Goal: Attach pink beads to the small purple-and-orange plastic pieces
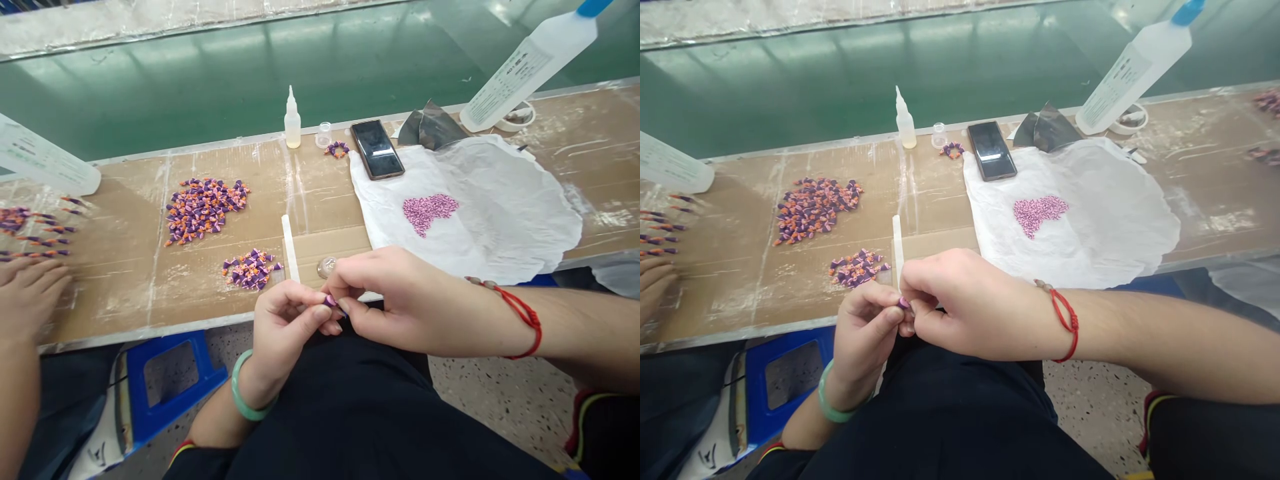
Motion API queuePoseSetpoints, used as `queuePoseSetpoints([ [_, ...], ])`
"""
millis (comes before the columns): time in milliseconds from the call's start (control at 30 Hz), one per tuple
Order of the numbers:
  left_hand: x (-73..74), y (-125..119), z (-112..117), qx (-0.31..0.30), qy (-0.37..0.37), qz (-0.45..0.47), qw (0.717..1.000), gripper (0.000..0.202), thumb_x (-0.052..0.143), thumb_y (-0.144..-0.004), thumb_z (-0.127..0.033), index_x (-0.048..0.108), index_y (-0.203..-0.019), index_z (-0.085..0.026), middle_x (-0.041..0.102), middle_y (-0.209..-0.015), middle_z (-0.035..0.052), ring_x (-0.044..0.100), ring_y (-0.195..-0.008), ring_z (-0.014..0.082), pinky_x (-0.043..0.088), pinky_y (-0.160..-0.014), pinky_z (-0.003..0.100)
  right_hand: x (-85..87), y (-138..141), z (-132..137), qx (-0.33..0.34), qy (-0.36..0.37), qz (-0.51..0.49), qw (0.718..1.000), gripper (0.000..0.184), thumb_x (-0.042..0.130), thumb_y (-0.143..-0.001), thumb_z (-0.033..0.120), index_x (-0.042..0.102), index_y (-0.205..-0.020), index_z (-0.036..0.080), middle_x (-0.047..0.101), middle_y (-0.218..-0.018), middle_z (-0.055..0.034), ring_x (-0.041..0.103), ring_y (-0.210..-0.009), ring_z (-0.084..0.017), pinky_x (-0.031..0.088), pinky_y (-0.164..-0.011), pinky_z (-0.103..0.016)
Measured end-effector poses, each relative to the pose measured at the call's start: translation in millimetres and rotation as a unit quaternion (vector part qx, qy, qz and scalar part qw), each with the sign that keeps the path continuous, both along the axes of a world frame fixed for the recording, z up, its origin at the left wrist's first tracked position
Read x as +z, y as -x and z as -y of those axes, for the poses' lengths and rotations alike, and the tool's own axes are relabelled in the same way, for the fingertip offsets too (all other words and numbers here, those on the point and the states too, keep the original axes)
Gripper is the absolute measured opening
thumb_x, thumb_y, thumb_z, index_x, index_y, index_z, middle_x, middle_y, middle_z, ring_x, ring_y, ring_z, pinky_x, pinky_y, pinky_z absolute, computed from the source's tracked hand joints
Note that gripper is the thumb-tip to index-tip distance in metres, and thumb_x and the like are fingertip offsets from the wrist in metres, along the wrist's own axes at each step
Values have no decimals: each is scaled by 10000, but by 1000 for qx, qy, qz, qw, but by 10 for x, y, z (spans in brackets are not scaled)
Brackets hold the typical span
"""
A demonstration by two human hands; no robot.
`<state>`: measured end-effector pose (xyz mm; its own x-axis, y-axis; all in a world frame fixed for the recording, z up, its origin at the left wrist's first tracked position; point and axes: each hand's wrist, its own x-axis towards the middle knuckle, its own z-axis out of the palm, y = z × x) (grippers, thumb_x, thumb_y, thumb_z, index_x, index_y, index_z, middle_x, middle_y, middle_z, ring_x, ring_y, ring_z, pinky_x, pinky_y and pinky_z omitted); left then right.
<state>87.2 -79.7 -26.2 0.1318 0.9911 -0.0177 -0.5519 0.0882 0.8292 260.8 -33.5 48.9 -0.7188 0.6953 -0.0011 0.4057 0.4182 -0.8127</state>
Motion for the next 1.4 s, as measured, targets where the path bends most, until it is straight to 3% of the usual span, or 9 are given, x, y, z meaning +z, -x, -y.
queuePoseSetpoints([
  [267,21,-16,-32,2,2,-24,1000,165,882,-732,-275,743,-756,-190,778,-645,-2,719,-481,130,607,-475,156,-35,-9,1,-2,-6,-2,1000,166,488,-838,70,536,-724,182,635,-675,3,541,-598,-101,367,-564,-223],
  [567,-5,-21,-55,4,26,-40,999,177,892,-717,-269,739,-754,-189,778,-644,-8,723,-501,116,600,-500,136,-178,-10,-22,-27,-23,3,999,196,506,-827,102,436,-671,198,522,-603,34,449,-525,-80,331,-510,-216],
  [733,22,-29,-90,-10,41,-76,996,198,878,-736,-283,719,-768,-169,790,-679,18,734,-524,126,597,-509,144,-181,-143,-68,-56,51,-12,997,37,531,-848,166,529,-865,198,720,-805,-19,685,-703,-124,504,-624,-215],
  [867,25,127,-127,0,27,-164,986,178,838,-773,-282,709,-815,-167,788,-698,40,723,-531,134,582,-505,172,-184,-383,-99,-132,96,-14,987,170,584,-841,235,521,-997,212,779,-954,-57,755,-843,-182,590,-692,-264],
  [967,-25,428,-185,18,-13,-329,944,99,768,-805,-241,708,-815,-163,766,-698,49,672,-512,132,530,-481,205,-283,-602,-94,-176,127,-14,976,178,622,-870,360,559,-950,214,782,-943,-86,763,-872,-232,622,-713,-325],
  [1133,-110,929,-346,58,-83,-608,787,85,659,-823,-212,713,-772,-171,695,-747,45,626,-660,169,486,-609,285,-541,-855,-47,-235,188,-27,953,334,635,-882,546,599,-921,216,765,-925,-99,756,-957,-290,639,-816,-418],
  [1233,-129,1111,-495,64,-96,-671,732,136,672,-823,-281,735,-863,-167,635,-781,39,561,-674,169,451,-611,295,-630,-927,-24,-244,189,-15,951,369,631,-872,587,604,-924,223,768,-940,-99,756,-915,-287,634,-808,-428],
  [1300,-145,1229,-637,104,-84,-690,712,202,663,-826,-316,729,-938,-162,616,-788,33,541,-676,172,456,-633,304,-660,-965,-10,-246,187,-2,951,374,609,-884,596,610,-948,228,769,-982,-103,749,-939,-286,623,-823,-429],
  [1400,-186,1418,-903,166,-71,-721,669,163,611,-826,-280,709,-871,-159,612,-790,37,549,-703,184,477,-713,330,-689,-1015,17,-262,188,6,947,393,570,-906,612,608,-975,227,765,-1015,-111,738,-982,-277,607,-857,-421],
])
